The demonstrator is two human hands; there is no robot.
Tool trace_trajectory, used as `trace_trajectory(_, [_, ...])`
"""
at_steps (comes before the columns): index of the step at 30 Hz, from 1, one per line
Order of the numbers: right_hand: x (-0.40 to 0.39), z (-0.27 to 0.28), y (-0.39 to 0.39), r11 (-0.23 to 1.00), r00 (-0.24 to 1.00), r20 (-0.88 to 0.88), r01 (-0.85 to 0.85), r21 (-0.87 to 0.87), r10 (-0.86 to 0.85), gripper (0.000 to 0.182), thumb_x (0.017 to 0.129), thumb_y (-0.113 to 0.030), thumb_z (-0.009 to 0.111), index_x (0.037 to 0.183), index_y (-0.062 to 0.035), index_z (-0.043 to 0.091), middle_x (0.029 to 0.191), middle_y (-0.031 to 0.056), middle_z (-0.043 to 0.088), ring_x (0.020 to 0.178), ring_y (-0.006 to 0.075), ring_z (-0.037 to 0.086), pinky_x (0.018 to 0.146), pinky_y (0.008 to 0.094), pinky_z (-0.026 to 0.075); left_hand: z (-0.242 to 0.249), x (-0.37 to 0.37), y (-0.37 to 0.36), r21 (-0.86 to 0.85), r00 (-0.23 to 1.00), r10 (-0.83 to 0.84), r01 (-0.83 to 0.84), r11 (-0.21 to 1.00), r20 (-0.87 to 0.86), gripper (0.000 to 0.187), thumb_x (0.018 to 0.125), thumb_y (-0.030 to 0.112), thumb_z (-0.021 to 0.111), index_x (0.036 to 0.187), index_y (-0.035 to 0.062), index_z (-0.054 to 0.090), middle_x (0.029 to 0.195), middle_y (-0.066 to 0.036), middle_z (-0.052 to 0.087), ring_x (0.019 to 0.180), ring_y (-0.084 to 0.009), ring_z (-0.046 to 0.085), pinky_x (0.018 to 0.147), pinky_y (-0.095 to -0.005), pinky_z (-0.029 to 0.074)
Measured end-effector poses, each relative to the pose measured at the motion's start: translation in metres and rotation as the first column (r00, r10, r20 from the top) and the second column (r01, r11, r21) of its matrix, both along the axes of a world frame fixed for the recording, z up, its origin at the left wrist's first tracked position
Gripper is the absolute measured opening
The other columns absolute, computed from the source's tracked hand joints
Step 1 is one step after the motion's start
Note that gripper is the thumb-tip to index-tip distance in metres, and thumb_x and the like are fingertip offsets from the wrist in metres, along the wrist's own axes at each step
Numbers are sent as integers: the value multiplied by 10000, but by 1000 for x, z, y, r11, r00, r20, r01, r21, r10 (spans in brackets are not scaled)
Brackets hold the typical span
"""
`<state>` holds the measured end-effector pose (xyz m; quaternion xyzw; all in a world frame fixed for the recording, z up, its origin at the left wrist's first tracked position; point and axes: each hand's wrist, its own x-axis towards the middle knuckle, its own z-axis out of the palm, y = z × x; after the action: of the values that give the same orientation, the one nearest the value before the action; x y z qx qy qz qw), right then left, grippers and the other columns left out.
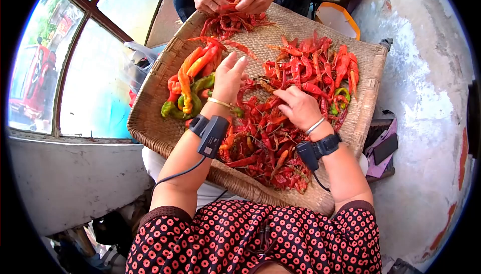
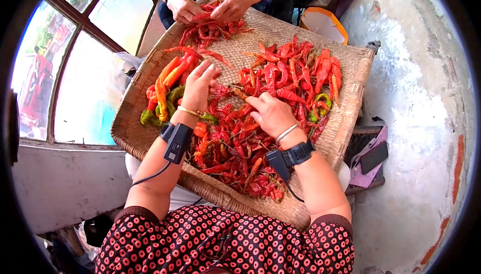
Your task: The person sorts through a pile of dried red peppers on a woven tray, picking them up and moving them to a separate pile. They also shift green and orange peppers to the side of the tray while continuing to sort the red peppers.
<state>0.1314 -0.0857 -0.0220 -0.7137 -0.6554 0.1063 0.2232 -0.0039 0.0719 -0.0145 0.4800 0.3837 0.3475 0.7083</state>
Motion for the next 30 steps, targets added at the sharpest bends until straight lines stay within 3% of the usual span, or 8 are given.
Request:
trace_trajectory(5, [-5, -8, 4, 998, 997, 61, 43, -47, -40, 338, 746, -203, 643, 1062, -110, 570, 870, 97, 526, 806, 291, 576, 695, 393, 481, -35, -2, -15, 111, 868, -393, 442, 890, -304, 329, 801, 176, 630, 1061, -20, 586, 815, -66, 639, 628, -109, 569, 568, -250, 475])
trace_trajectory(8, [7, -21, 7, 991, 980, -173, 114, 71, -101, 194, 735, -149, 631, 910, -65, 640, 869, 125, 596, 808, 290, 589, 696, 368, 481, -32, 0, -27, 445, 787, -322, 578, 684, -526, 307, 750, 149, 658, 1029, 32, 612, 716, -121, 634, 624, -147, 599, 600, -279, 484])
trace_trajectory(11, [17, -18, 6, 979, 896, -417, 197, 61, -154, 203, 738, -132, 632, 921, -47, 644, 827, 90, 612, 705, 224, 594, 656, 319, 473, -26, -1, -31, 440, 761, -299, 596, 671, -575, 265, 744, 181, 665, 951, 21, 625, 756, -135, 646, 642, -218, 619, 601, -310, 490])
trace_trajectory(13, [19, -14, 5, 980, 888, -433, 194, 47, -155, 229, 740, -146, 636, 949, -53, 642, 831, 87, 616, 665, 187, 590, 638, 305, 469, -27, -4, -30, 467, 704, -296, 671, 577, -646, 281, 734, 214, 674, 933, 25, 611, 757, -139, 642, 666, -252, 620, 605, -341, 490])
trace_trajectory(15, [16, -8, 4, 987, 924, -349, 143, -67, -158, 227, 732, -173, 632, 925, -55, 636, 884, 123, 623, 816, 297, 597, 734, 369, 477, -27, -6, -33, 478, 641, -279, 739, 474, -715, 302, 723, 246, 683, 915, 29, 597, 757, -143, 637, 690, -287, 620, 608, -371, 490])
trace_trajectory(17, [11, -15, 7, 990, 939, -315, 128, -56, -139, 279, 733, -204, 646, 976, -72, 608, 901, 124, 623, 836, 305, 595, 732, 375, 477, -26, -7, -42, 526, 563, -43, 794, 306, -825, 412, 688, 257, 701, 1009, 48, 548, 740, -141, 618, 716, -311, 610, 626, -398, 482])
trace_trajectory(24, [-10, -29, 15, 935, 936, 15, 352, 55, -353, 309, 715, -217, 677, 957, -110, 518, 692, 70, 608, 655, 285, 602, 562, 401, 459, -33, -6, -33, 540, 584, -40, 772, 335, -811, 317, 695, 232, 682, 921, 39, 571, 732, -171, 598, 710, -344, 589, 616, -421, 465])
trace_trajectory(30, [-1, -39, 17, 933, 912, -236, 356, 49, -335, 369, 721, -160, 651, 1052, -126, 492, 783, 113, 621, 720, 307, 608, 625, 408, 477, -25, -9, -25, 532, 684, -148, 669, 519, -715, 219, 729, 182, 657, 859, 16, 595, 728, -190, 594, 661, -327, 591, 594, -376, 465])
